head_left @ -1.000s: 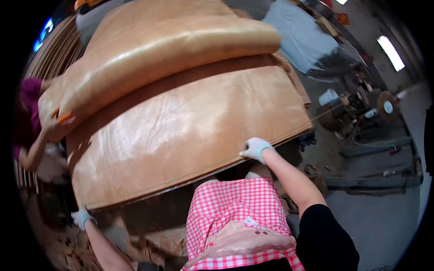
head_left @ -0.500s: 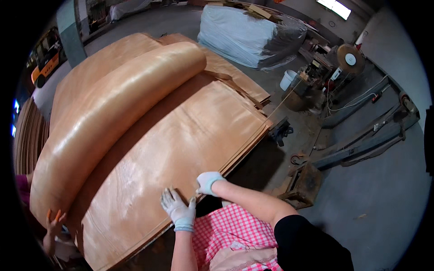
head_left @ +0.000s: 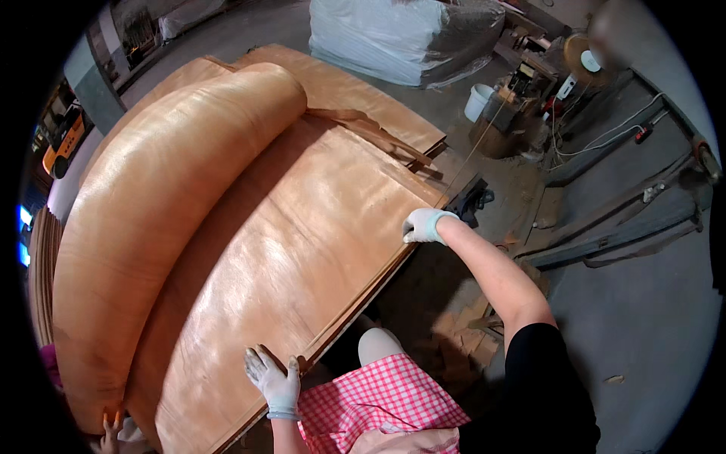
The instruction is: The person repeatedly lifts thin, flexible sheets of wood veneer from a large roll and places them onto a stack on a workbench. A coworker is visible in the background cutting the veneer roll with a utility knife. The person wears gloves and a checkered apron while performing the repetitive stacking task.
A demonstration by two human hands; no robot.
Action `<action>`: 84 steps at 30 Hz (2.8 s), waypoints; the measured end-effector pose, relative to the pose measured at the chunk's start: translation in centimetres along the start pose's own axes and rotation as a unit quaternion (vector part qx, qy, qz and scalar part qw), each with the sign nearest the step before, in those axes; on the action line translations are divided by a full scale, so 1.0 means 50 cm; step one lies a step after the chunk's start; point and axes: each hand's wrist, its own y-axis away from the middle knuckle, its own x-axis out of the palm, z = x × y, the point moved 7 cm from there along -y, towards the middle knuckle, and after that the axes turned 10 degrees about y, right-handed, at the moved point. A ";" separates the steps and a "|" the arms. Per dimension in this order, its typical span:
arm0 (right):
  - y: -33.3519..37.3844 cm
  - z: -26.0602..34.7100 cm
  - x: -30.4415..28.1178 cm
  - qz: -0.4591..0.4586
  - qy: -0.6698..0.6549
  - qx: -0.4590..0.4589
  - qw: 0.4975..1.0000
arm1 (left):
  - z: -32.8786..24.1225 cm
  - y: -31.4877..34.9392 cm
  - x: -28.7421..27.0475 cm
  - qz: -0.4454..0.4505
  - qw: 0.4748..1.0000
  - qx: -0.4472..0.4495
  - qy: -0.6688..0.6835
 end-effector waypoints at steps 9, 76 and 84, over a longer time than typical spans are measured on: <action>-0.028 -0.128 -0.044 -0.039 0.090 0.068 0.993 | -0.011 0.001 0.002 0.023 0.997 -0.028 -0.067; 0.199 0.635 0.240 -0.082 0.058 -0.160 0.982 | 1.197 0.547 -0.350 -0.433 0.707 -0.504 0.241; 0.098 0.536 0.231 -0.071 0.136 -0.068 0.986 | 1.169 0.523 -0.353 -0.472 0.634 -0.436 0.431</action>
